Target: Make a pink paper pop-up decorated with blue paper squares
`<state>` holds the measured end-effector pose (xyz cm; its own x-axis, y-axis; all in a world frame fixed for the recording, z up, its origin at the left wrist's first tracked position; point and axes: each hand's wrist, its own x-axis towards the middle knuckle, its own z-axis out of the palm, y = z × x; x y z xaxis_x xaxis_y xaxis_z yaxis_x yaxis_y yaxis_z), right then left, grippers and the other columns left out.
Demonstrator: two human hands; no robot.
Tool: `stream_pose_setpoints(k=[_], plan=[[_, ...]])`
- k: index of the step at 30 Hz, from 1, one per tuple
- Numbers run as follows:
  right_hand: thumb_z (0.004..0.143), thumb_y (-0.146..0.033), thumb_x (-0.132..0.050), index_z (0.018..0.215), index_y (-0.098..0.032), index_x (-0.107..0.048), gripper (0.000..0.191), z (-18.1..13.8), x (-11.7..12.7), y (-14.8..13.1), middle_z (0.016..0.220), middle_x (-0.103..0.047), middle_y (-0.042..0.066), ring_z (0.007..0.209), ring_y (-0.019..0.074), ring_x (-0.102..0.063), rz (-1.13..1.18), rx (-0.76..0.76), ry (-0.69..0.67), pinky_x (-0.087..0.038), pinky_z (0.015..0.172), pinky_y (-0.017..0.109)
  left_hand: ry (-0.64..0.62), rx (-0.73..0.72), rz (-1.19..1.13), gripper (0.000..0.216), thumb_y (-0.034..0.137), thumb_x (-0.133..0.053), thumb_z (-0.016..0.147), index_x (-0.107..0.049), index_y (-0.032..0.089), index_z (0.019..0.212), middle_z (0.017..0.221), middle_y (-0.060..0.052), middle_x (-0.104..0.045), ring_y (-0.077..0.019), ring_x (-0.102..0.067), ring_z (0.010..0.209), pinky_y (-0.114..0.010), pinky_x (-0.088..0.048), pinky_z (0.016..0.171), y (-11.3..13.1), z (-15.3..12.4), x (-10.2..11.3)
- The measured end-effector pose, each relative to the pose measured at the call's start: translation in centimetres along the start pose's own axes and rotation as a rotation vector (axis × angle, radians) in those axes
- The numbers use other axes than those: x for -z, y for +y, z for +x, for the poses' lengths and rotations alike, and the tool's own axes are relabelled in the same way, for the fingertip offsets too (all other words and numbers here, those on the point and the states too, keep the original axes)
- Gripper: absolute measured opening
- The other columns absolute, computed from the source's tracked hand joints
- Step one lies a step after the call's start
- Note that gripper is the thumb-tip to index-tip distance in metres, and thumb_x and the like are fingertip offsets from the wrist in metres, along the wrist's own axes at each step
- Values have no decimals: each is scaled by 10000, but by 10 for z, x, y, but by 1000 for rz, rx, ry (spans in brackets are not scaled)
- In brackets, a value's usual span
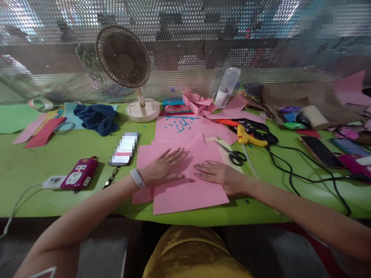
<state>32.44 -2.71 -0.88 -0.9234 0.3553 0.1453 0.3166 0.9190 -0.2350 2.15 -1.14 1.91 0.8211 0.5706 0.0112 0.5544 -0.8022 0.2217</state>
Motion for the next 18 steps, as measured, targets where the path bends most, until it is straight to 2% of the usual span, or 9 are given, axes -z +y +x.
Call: stream_pose_setpoints(k=[5,7,9,11,14,15,16,18], plan=[[793,-282,-592,1455,-127,-406,705,0,12,-5,1519,-355,160,1425,264,-308,78,-19,-33,-224,1171,500,-4,7,60,803,667,-333,916,-114,214,1542,1597,-102,-152,-239,-128,1480,-435,-34,1198,0,9,-15],[744,-267,-629,1445,-136,-427,741,-3,25,-1,1503,-389,154,1407,278,-343,154,-55,-71,-229,1168,508,6,11,62,814,676,-337,909,-123,209,1541,1595,-106,-160,-239,-139,1478,-427,-41,1199,0,8,-16],[737,-248,-629,1408,-182,-486,689,-5,39,13,1458,-471,122,1363,270,-417,275,-142,-60,-270,1155,499,14,-1,57,811,672,-347,909,-120,217,1542,1594,-105,-170,-236,-149,1477,-421,-41,1201,-1,7,-14],[781,-219,-575,1348,-229,-554,568,-3,48,37,1396,-549,87,1297,238,-499,422,-319,80,-358,1112,464,20,-27,48,790,648,-365,918,-106,241,1543,1595,-94,-176,-232,-155,1476,-420,-31,1202,-1,6,-12],[841,-262,-547,1318,-178,-566,484,15,47,82,1313,-603,139,1198,227,-581,571,-689,483,-442,1034,439,16,-52,25,774,618,-399,923,-94,271,1543,1598,-79,-168,-232,-151,1477,-422,-17,1201,-1,7,-8],[804,-277,-614,1334,-157,-542,548,24,44,97,1324,-588,163,1206,238,-572,606,-741,531,-454,1019,430,16,-55,14,779,618,-412,918,-96,277,1543,1599,-75,-165,-234,-148,1477,-421,-16,1201,-1,7,-7],[769,-287,-669,1346,-147,-523,611,34,41,110,1352,-562,176,1214,244,-564,649,-752,521,-473,994,411,17,-56,2,785,617,-424,914,-96,281,1543,1600,-73,-163,-236,-146,1478,-421,-17,1202,-1,7,-6],[745,-299,-707,1288,-155,-571,578,52,35,132,1322,-584,169,1148,233,-599,692,-734,450,-510,921,367,30,-59,-21,800,618,-446,904,-95,288,1543,1599,-70,-168,-237,-152,1476,-421,-19,1203,-1,7,-6]])
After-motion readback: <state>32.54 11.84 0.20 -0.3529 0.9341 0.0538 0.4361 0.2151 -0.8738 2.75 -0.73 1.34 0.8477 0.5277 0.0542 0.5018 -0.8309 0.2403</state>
